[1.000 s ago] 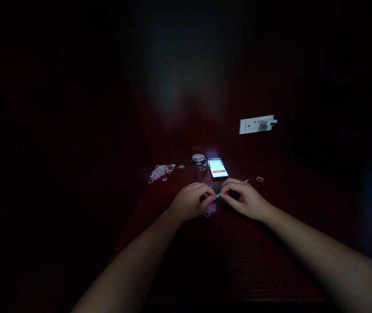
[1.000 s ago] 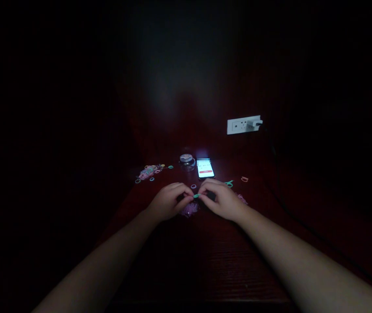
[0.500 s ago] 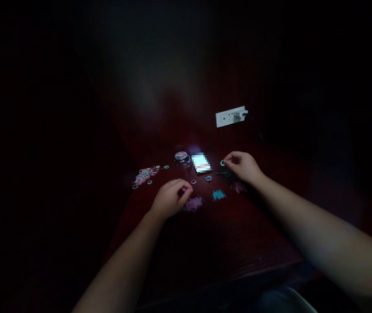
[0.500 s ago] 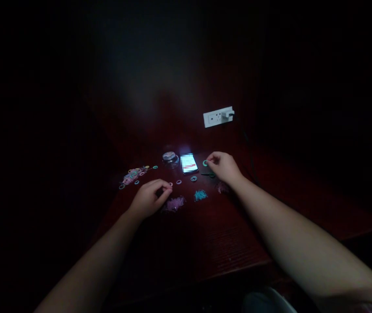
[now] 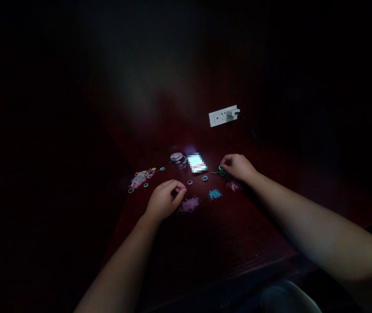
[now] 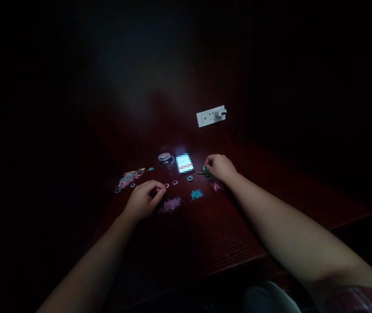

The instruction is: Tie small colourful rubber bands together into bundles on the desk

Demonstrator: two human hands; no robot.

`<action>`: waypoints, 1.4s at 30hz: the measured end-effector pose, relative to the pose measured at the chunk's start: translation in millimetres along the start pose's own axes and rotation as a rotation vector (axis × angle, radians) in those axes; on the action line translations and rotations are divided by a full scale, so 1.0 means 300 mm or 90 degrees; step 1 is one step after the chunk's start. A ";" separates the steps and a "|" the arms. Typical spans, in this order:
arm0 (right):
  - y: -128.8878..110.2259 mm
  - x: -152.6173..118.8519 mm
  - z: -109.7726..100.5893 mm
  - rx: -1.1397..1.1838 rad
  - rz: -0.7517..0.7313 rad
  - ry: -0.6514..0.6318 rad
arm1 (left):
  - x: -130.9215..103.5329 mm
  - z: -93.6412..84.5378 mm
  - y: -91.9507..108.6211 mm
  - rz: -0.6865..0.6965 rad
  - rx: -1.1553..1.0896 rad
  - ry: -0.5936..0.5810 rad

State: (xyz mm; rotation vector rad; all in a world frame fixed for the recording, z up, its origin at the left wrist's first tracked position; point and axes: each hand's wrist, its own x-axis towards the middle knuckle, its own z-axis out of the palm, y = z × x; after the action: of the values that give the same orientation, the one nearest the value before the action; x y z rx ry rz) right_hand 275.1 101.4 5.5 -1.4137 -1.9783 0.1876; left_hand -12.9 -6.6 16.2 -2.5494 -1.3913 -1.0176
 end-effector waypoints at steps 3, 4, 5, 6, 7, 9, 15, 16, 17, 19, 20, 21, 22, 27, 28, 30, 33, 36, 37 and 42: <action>0.004 0.002 -0.001 -0.049 -0.020 -0.004 | 0.000 0.001 -0.001 -0.003 -0.002 -0.002; 0.004 0.004 -0.002 -0.072 -0.032 -0.002 | 0.000 0.001 -0.001 -0.005 -0.002 -0.003; 0.002 0.006 -0.003 -0.098 -0.044 0.001 | 0.000 0.001 -0.001 -0.007 -0.002 -0.002; 0.000 0.008 -0.003 -0.125 -0.053 0.005 | 0.001 0.001 -0.001 -0.009 -0.003 -0.001; -0.003 0.010 -0.003 -0.150 -0.059 0.003 | 0.001 0.001 -0.001 -0.010 -0.004 -0.001; -0.010 0.015 0.000 -0.183 -0.062 -0.022 | 0.001 0.001 -0.003 -0.013 -0.005 0.000; -0.011 0.016 0.006 -0.186 -0.071 -0.121 | 0.000 0.003 -0.016 -0.016 0.004 0.008; -0.009 0.016 0.005 -0.184 -0.074 -0.128 | 0.000 0.003 -0.018 -0.014 0.007 0.012; -0.007 0.015 0.003 -0.182 -0.077 -0.134 | 0.000 0.003 -0.019 -0.012 0.011 0.014; -0.004 0.015 0.002 -0.177 -0.085 -0.148 | 0.000 0.004 -0.022 -0.011 0.017 0.013; -0.003 0.015 0.002 -0.175 -0.088 -0.154 | 0.000 0.004 -0.022 -0.011 0.018 0.013; -0.002 0.015 0.003 -0.173 -0.090 -0.158 | 0.000 0.004 -0.023 -0.011 0.017 0.011; -0.002 0.016 0.004 -0.172 -0.090 -0.157 | 0.000 0.004 -0.023 -0.011 0.016 0.008; 0.005 0.020 0.009 -0.170 -0.064 -0.136 | 0.000 0.003 -0.023 -0.020 0.019 0.003; 0.008 0.021 0.010 -0.171 -0.057 -0.135 | 0.000 0.003 -0.023 -0.020 0.020 0.005; 0.013 0.021 0.010 -0.174 -0.043 -0.140 | 0.000 0.004 -0.023 -0.018 0.021 0.008; 0.018 0.021 0.013 -0.179 -0.024 -0.151 | -0.001 0.005 -0.025 -0.019 0.021 0.007; 0.020 0.022 0.016 -0.184 -0.014 -0.165 | -0.001 0.006 -0.027 -0.017 0.020 0.008; 0.020 0.022 0.018 -0.185 -0.012 -0.169 | -0.001 0.005 -0.026 -0.018 0.018 0.008; 0.019 0.023 0.024 -0.186 -0.008 -0.175 | -0.001 0.002 -0.023 -0.028 0.011 0.001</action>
State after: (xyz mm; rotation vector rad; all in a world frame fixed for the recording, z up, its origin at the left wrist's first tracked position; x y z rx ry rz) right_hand 274.0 111.7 0.4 -1.6293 -2.3127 0.0931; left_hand -18.0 -2.4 13.8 -2.5159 -1.4562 -1.0108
